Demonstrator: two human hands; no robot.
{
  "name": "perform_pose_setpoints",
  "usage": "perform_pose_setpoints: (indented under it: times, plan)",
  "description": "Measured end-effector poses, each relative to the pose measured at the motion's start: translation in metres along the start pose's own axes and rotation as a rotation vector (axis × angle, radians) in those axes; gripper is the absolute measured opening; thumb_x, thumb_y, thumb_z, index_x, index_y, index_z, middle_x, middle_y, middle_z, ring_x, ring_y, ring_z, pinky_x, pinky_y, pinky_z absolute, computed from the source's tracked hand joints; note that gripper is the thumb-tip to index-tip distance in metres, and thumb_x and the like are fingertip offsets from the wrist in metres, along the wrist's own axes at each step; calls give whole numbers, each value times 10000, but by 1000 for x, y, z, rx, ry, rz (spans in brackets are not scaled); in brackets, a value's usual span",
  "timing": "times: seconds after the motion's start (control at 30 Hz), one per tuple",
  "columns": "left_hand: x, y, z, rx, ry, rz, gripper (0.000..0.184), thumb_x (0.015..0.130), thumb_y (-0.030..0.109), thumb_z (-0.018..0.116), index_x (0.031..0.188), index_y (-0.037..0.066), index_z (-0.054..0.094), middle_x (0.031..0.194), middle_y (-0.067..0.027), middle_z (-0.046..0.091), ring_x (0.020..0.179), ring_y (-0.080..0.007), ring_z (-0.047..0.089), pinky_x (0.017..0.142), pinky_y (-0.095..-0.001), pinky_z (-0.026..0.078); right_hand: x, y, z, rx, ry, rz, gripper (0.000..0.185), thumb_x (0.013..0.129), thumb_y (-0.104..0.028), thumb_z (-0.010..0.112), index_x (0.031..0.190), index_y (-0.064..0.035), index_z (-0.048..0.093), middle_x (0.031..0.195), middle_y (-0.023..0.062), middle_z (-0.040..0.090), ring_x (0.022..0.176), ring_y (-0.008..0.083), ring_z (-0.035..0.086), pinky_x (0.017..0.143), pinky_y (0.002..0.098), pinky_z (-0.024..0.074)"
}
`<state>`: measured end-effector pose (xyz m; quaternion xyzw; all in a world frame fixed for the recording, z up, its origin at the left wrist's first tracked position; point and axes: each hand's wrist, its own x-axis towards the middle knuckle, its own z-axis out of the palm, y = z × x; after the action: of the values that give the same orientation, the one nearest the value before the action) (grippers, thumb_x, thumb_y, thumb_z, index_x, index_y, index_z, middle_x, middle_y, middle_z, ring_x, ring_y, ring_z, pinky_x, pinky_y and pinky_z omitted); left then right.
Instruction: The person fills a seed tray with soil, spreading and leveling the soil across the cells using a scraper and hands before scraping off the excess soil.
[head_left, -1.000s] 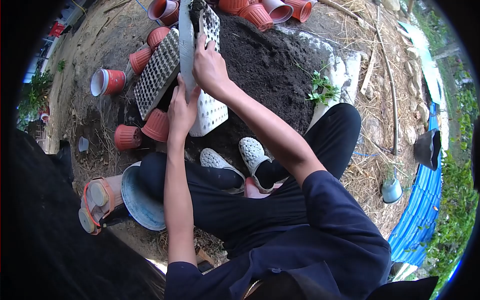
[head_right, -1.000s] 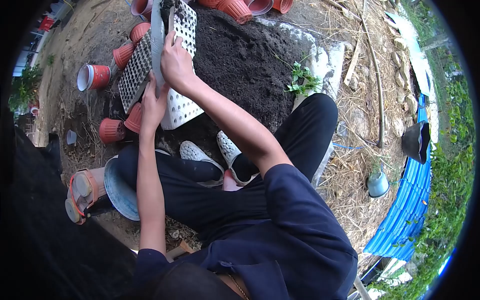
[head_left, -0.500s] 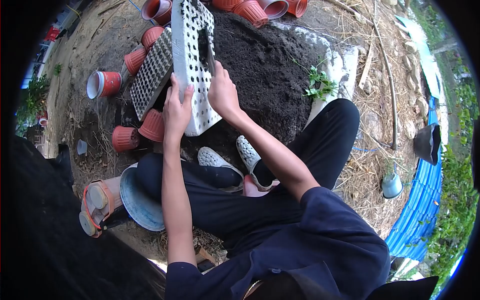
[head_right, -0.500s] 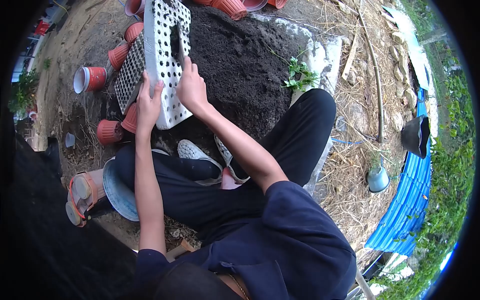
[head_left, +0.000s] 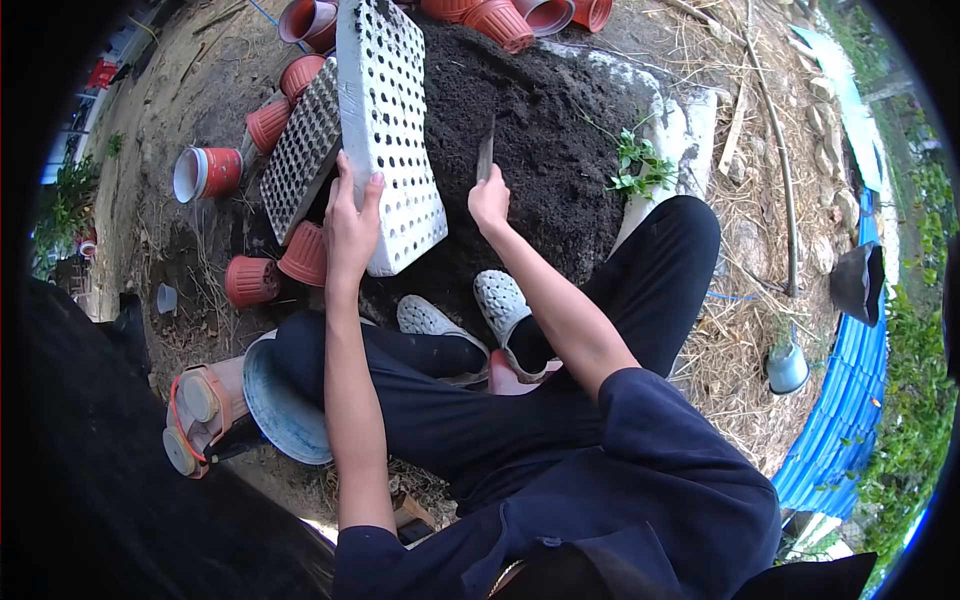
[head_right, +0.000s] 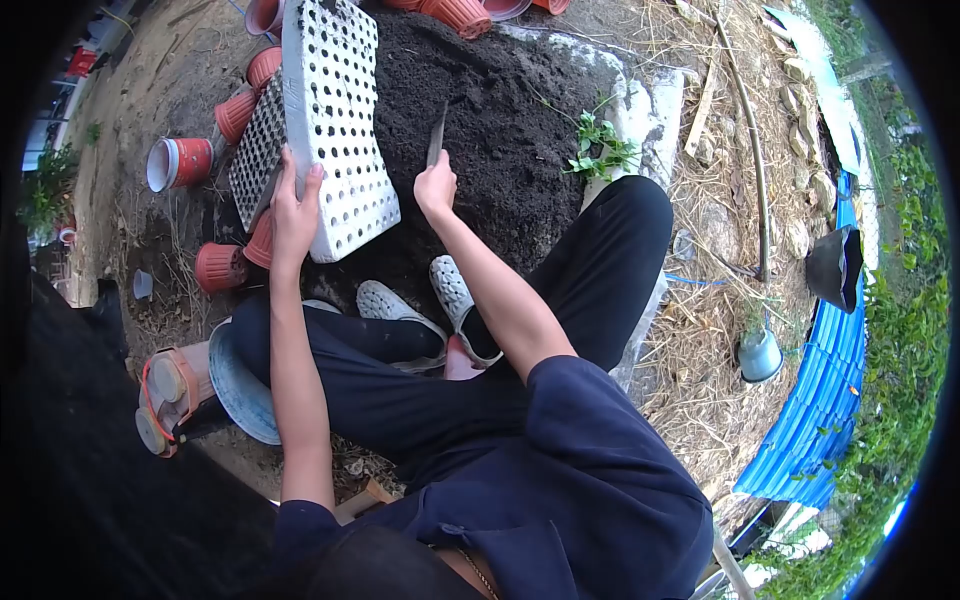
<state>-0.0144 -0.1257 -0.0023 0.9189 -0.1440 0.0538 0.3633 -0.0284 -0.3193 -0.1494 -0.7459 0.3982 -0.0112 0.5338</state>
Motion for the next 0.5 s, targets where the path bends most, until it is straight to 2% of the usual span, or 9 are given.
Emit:
perform_pose_setpoints:
  times: [0.13, 0.17, 0.23, 0.27, 0.3, 0.37, 0.43, 0.5]
  plan:
    - [0, 3, 0, -9, 15, 35, 748, 1024, 473, 514, 1507, -70, 335, 1323, -281, 553, 1207, -415, 574, 997, -447, 453, -30, -19, 2, 77, -94, -56, 520, 937, -94, 499, 1433, 52, 443, 1295, 324, 591, 1241, 454, 556, 1076, 465, 434]
    - [0, 5, -1, 0, 8, 26, 749, 1024, 472, 515, 1506, -71, 335, 1320, -283, 553, 1207, -415, 574, 997, -445, 454, -25, -12, 14, 27, -41, -158, 527, 929, -86, 501, 1437, 45, 448, 1150, 300, 677, 1035, 403, 693, 916, 449, 541]
    - [0, 7, 1, 7, -3, 16, 750, 1023, 472, 516, 1505, -72, 336, 1318, -286, 554, 1206, -415, 574, 996, -443, 455, -21, -15, 29, 183, -97, -193, 523, 923, -72, 494, 1431, 46, 459, 934, 229, 723, 721, 292, 730, 675, 402, 578]
    - [1, 6, 2, 30, 5, 26, 748, 1022, 472, 517, 1505, -70, 338, 1307, -286, 558, 1196, -418, 578, 988, -445, 459, -22, -24, 33, 194, -83, -270, 494, 926, -68, 487, 1405, 49, 482, 795, 161, 701, 538, 193, 658, 524, 357, 533]
    - [1, 6, 2, 55, 13, 36, 746, 1022, 472, 518, 1504, -68, 340, 1296, -286, 562, 1187, -421, 581, 980, -447, 463, -22, -34, 36, 210, -83, -302, 433, 928, -61, 473, 1342, 57, 520, 805, 186, 705, 572, 226, 684, 553, 380, 547]
    - [0, 9, -1, 73, 3, 23, 741, 1022, 471, 517, 1504, -64, 344, 1282, -284, 568, 1172, -425, 586, 968, -452, 469, -30, -79, 14, 273, -211, -203, 514, 910, -74, 467, 1385, 122, 459, 1212, 374, 608, 1175, 476, 595, 1057, 485, 453]
    - [-1, 10, 0, 89, -5, 9, 736, 1022, 470, 516, 1503, -61, 348, 1269, -282, 574, 1158, -428, 591, 956, -456, 474, -17, -109, 10, 252, -255, -159, 412, 904, -66, 469, 1277, 93, 538, 1165, 358, 635, 1144, 463, 619, 1022, 503, 472]
    - [0, 9, 1, 96, 9, 44, 731, 1021, 472, 513, 1501, -56, 355, 1238, -275, 584, 1133, -431, 599, 933, -464, 483, 9, -132, 18, 168, -213, -186, 389, 900, -63, 475, 1250, 85, 552, 1160, 343, 645, 1145, 453, 625, 1000, 496, 493]
